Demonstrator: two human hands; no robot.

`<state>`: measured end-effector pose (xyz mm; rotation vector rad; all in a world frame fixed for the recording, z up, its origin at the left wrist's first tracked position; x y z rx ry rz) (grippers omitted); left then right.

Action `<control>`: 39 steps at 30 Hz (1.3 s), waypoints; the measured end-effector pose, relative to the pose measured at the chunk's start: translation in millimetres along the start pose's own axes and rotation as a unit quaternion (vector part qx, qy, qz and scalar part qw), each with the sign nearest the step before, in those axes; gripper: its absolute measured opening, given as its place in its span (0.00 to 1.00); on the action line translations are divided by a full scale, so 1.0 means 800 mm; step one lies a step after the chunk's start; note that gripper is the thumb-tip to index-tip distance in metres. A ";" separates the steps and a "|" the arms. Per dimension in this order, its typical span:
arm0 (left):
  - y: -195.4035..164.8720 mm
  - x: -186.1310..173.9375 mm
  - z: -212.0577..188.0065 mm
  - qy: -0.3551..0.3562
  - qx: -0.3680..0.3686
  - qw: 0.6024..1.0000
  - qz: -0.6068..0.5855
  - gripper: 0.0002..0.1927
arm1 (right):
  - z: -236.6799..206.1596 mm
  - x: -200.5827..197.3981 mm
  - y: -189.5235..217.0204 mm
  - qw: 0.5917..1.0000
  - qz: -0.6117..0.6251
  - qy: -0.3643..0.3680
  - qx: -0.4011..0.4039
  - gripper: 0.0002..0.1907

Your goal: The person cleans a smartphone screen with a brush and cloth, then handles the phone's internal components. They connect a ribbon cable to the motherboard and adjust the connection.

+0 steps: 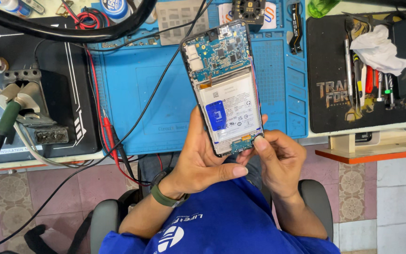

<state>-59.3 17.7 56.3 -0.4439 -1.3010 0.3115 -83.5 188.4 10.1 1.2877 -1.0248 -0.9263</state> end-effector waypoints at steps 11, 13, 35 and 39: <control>0.012 -0.011 0.005 -0.059 0.016 0.995 0.079 0.41 | 0.000 0.008 -0.004 1.000 0.026 -0.006 -0.015 0.11; 0.010 -0.011 0.005 -0.058 0.009 0.995 0.085 0.41 | 0.000 0.008 -0.002 1.000 0.019 -0.003 -0.018 0.11; 0.014 -0.059 -0.018 -0.116 0.019 0.985 0.128 0.34 | 0.001 0.025 -0.072 0.988 0.004 0.107 0.115 0.10; 0.016 -0.068 -0.020 -0.117 -0.004 0.986 0.115 0.34 | 0.001 0.023 -0.085 0.985 0.008 0.110 0.135 0.10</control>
Point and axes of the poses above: each hand's wrist, its own z-axis towards the middle knuckle, its own x-axis out of the palm, y = z × x, the point moved 6 cm from there along z, towards the middle knuckle, and after that the axes turned 11 degrees about -z, right-handed, at the moved point
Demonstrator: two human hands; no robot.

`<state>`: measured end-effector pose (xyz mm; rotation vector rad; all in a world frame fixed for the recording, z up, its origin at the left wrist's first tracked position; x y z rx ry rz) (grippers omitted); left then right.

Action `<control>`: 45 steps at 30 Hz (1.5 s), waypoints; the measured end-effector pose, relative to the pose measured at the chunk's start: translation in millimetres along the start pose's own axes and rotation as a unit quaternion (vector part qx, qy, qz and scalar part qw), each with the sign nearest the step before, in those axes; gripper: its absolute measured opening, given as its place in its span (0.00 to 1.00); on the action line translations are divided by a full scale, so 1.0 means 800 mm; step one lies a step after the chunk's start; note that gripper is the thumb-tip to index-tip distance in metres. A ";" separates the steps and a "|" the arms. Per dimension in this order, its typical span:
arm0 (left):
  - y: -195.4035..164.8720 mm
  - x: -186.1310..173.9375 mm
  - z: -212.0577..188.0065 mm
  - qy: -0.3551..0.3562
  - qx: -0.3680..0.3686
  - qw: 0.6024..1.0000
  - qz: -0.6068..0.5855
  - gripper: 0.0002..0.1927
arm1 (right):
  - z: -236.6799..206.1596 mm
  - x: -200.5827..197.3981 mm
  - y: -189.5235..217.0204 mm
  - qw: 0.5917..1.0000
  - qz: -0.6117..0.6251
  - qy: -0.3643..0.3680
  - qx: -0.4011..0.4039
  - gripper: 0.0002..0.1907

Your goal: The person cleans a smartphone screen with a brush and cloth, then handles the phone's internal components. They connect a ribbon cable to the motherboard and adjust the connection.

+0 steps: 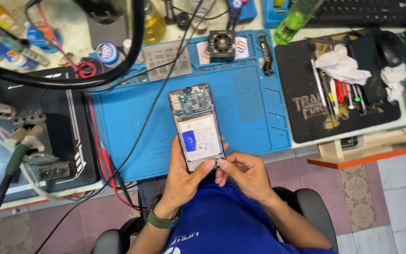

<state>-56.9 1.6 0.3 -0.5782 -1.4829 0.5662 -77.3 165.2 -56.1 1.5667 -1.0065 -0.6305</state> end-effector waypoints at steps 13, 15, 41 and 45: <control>0.010 0.031 0.033 0.096 -0.058 0.987 -0.113 0.38 | -0.010 -0.016 0.024 0.993 0.046 -0.057 -0.091 0.10; 0.015 0.036 0.037 0.101 -0.069 0.980 -0.155 0.38 | -0.012 -0.018 0.025 0.992 0.038 -0.053 -0.104 0.10; 0.006 0.008 0.012 0.066 -0.015 0.991 -0.119 0.35 | 0.234 -0.194 0.180 0.810 -0.532 -0.212 -0.126 0.22; 0.006 0.000 0.007 0.049 -0.017 0.991 -0.122 0.35 | 0.247 -0.188 0.181 0.743 -0.598 -0.256 -0.155 0.19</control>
Point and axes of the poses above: each hand's wrist, its own z-axis towards the middle knuckle, its own x-axis out of the palm, y = z × x, the point moved 6 cm from there along z, towards the middle knuckle, and after that the axes turned 11 degrees about -z, right-handed, at the moved point
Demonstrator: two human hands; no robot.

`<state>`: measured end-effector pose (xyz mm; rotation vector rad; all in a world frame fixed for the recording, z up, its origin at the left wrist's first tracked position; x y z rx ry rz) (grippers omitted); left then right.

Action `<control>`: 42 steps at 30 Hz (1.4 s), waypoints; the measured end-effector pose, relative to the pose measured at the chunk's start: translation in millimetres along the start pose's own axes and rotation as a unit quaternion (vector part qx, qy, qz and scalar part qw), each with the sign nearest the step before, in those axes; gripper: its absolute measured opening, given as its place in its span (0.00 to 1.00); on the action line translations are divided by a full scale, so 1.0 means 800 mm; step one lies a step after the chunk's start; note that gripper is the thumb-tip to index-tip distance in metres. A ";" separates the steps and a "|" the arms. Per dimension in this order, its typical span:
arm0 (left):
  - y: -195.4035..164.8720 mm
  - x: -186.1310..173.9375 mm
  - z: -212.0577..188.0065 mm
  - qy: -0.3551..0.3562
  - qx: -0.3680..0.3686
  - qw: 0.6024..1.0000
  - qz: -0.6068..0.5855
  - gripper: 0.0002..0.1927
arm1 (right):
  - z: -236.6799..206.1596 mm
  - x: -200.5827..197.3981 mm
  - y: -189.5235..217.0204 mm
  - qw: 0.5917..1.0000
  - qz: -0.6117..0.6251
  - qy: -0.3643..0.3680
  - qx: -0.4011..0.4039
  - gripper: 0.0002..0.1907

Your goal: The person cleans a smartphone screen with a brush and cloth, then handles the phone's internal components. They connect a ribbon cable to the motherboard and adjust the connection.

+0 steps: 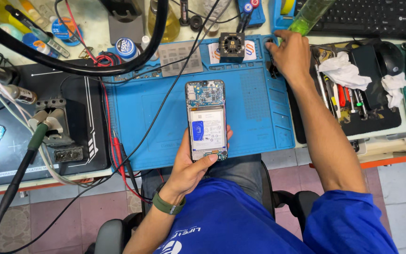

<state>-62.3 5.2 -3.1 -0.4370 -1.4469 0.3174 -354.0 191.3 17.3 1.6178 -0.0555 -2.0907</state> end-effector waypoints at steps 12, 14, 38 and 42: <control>-0.002 -0.004 0.002 -0.007 -0.005 1.000 0.001 0.36 | -0.103 -0.099 0.081 0.972 0.059 -0.145 -0.176 0.05; -0.006 -0.006 0.004 -0.018 -0.002 1.000 -0.012 0.37 | -0.167 -0.132 0.122 0.885 0.002 -0.262 -0.385 0.12; 0.004 0.023 -0.002 0.050 0.051 0.984 0.161 0.46 | -0.188 -0.137 0.127 0.902 0.431 0.029 -0.023 0.05; 0.008 0.029 -0.005 0.066 0.029 0.989 0.126 0.46 | -0.187 -0.086 0.126 0.890 0.452 0.057 -0.012 0.05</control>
Point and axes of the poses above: each hand's wrist, its own z-axis towards the middle knuckle, its own x-axis out of the palm, y = z × x, the point moved 6 cm from there along z, towards the middle knuckle, and after that the axes turned 11 degrees about -z, right-handed, at the moved point
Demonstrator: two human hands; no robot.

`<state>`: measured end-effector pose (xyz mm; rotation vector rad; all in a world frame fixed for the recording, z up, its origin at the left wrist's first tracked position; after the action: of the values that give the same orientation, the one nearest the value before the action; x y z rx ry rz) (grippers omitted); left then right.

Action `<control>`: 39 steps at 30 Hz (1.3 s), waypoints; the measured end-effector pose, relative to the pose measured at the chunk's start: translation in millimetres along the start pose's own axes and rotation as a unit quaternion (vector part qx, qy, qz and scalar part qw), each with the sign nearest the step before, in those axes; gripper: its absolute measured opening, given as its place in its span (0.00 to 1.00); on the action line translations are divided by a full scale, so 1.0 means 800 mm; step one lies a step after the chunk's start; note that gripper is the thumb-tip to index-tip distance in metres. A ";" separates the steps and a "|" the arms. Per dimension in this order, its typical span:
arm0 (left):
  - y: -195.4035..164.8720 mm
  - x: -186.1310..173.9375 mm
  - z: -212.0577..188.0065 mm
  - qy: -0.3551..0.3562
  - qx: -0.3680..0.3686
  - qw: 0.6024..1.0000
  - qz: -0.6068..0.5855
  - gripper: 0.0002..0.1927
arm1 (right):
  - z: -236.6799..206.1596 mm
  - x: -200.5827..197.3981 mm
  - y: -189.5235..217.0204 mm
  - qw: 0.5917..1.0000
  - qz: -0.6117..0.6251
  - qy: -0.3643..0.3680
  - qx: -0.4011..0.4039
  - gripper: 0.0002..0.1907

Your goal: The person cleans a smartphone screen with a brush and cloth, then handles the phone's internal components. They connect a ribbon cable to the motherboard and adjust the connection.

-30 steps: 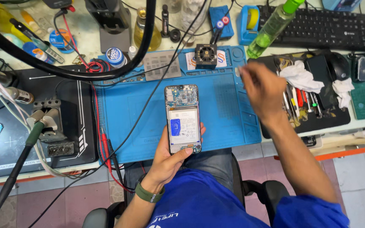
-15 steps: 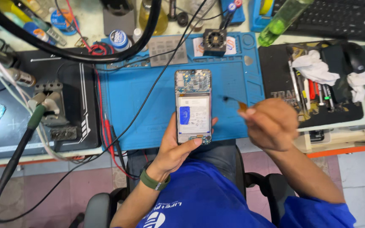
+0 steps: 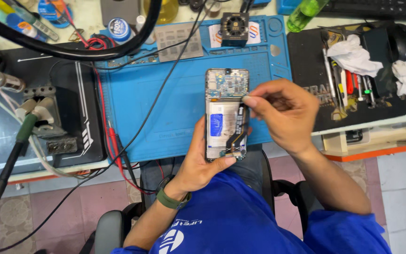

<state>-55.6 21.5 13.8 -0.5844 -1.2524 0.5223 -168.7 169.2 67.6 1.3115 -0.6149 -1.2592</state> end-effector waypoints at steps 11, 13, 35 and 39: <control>-0.003 -0.017 -0.003 -0.064 -0.017 0.997 0.028 0.39 | 0.005 0.035 0.011 0.999 -0.001 0.041 -0.029 0.07; 0.001 -0.016 -0.001 -0.063 -0.018 0.998 -0.002 0.38 | 0.000 0.031 0.003 0.999 0.002 0.032 -0.022 0.07; -0.009 -0.028 0.002 -0.117 -0.006 0.992 -0.053 0.37 | 0.044 -0.332 -0.185 0.849 -0.506 -0.083 0.129 0.45; -0.011 -0.030 0.003 -0.108 0.000 0.994 -0.036 0.37 | 0.046 -0.323 -0.181 0.881 -0.454 -0.102 0.091 0.48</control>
<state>-63.2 -0.2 2.9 -0.4902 -1.4722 0.5362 -322.2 420.8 20.5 1.7182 -0.2388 -2.1624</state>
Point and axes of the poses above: each hand's wrist, its own z-axis towards the middle knuckle, its own x-axis out of the palm, y = z × x, the point moved 6 cm from there along z, towards the middle knuckle, and after that the axes turned 11 degrees about -z, right-handed, at the moved point
